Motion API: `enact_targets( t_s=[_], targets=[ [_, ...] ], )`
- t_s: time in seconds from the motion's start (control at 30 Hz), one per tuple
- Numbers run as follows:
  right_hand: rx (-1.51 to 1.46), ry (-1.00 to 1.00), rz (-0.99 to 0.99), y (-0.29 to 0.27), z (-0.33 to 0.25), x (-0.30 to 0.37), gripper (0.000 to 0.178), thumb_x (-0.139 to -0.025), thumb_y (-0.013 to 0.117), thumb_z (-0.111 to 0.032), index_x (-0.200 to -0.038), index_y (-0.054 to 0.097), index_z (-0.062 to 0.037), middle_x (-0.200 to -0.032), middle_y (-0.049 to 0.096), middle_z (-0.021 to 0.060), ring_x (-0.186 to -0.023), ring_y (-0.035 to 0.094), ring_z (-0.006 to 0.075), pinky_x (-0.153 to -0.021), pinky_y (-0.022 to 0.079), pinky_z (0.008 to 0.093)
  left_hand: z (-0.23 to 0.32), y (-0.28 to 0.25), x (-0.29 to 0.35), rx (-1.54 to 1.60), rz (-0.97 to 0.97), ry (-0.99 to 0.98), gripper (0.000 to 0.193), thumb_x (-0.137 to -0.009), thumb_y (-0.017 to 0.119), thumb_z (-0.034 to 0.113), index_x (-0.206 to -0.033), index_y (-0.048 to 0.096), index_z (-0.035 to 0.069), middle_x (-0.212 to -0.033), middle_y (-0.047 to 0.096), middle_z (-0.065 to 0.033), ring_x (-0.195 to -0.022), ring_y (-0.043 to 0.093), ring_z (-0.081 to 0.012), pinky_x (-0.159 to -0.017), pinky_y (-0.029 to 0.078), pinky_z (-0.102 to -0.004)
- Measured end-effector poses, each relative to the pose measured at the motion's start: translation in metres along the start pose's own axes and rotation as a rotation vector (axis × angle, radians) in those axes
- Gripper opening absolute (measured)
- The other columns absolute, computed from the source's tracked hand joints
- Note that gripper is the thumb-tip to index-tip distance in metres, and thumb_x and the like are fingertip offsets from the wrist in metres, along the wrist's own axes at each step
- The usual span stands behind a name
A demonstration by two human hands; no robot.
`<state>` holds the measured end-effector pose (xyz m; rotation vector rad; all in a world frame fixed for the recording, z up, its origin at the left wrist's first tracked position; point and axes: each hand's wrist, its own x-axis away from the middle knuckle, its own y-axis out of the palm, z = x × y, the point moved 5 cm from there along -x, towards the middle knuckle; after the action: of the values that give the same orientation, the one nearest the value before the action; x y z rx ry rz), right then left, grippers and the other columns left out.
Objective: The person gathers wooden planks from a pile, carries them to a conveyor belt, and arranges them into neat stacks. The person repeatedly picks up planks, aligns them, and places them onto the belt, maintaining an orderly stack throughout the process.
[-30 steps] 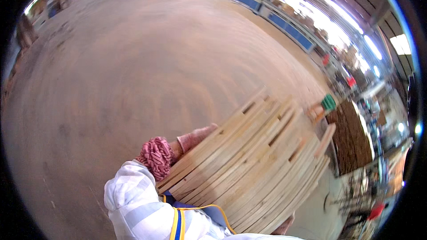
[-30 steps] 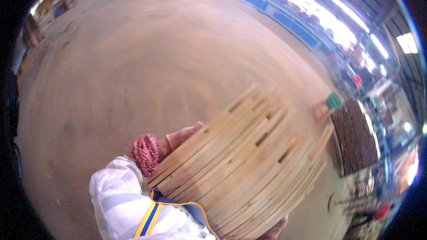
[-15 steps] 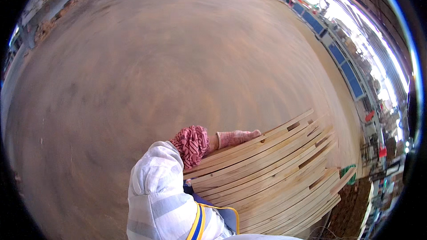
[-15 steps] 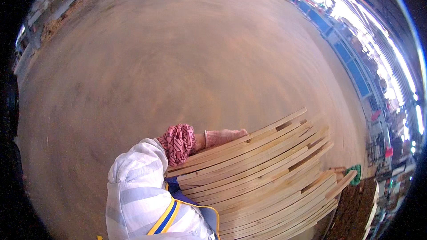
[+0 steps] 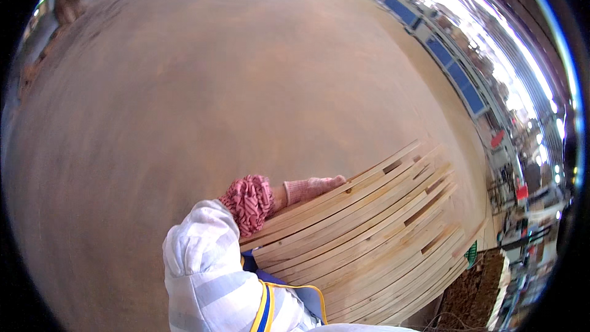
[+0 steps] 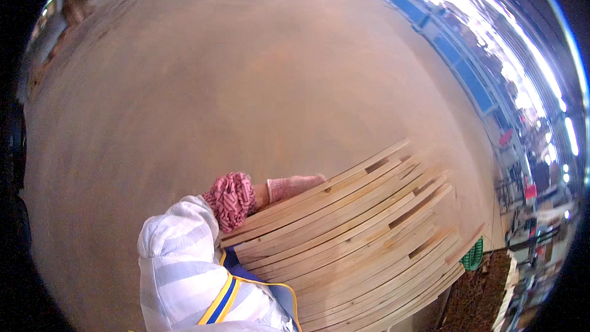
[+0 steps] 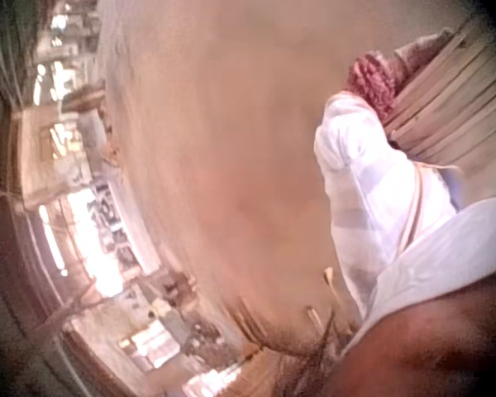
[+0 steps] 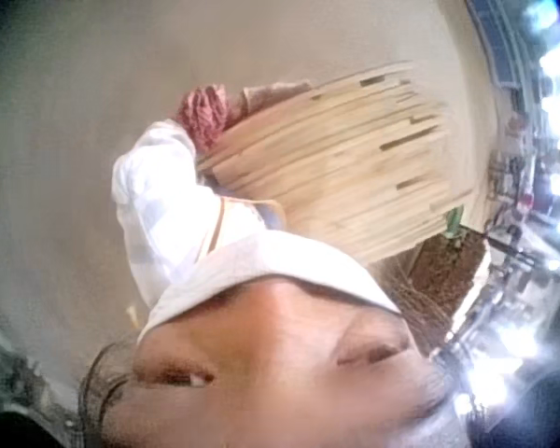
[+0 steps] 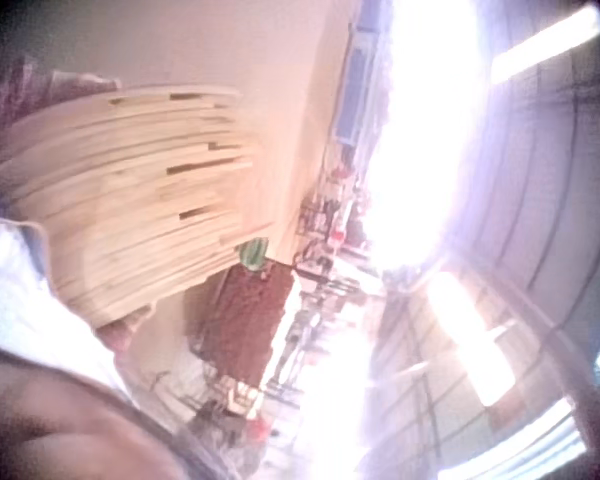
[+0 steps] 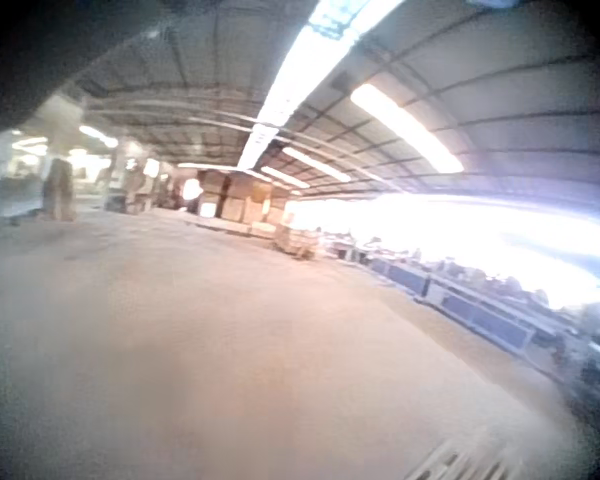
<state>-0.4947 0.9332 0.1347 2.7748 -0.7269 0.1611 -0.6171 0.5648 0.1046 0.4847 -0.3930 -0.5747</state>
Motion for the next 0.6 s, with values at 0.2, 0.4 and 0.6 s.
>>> enact_targets(
  t_s=[0.2,0.4,0.6],
  targets=[
    [-0.034,-0.015,0.127,-0.025,0.002,0.036,0.046,-0.092,0.044,-0.034,-0.120,0.049,0.0026,-0.103,0.062,0.0173,-0.084,0.065,0.0249,-0.069,0.058,0.0353,-0.005,-0.010,-0.007,-0.178,0.014,0.034,0.064,-0.089,0.045,0.063,-0.120,0.059,0.008,-0.111,0.061,-0.0058,-0.100,0.054,-0.0143,-0.087,0.048,-0.0329],
    [-0.096,-0.033,0.214,-0.049,0.017,0.056,0.046,-0.092,0.044,-0.034,-0.120,0.049,0.0025,-0.103,0.062,0.0171,-0.085,0.065,0.0247,-0.069,0.058,0.0352,0.011,-0.011,0.006,-0.217,0.090,0.014,0.051,-0.095,0.044,0.052,-0.114,0.057,0.007,-0.101,0.060,-0.0019,-0.092,0.054,-0.0114,-0.082,0.049,-0.0310],
    [-0.099,-0.031,0.314,-0.068,0.024,0.069,0.046,-0.092,0.044,-0.033,-0.120,0.049,0.0023,-0.104,0.061,0.0169,-0.085,0.065,0.0246,-0.069,0.058,0.0351,-0.002,-0.039,0.000,-0.170,0.192,0.081,0.056,-0.095,0.039,0.056,-0.111,0.059,0.006,-0.098,0.059,-0.0020,-0.086,0.055,-0.0121,-0.080,0.050,-0.0281]
  ],
)
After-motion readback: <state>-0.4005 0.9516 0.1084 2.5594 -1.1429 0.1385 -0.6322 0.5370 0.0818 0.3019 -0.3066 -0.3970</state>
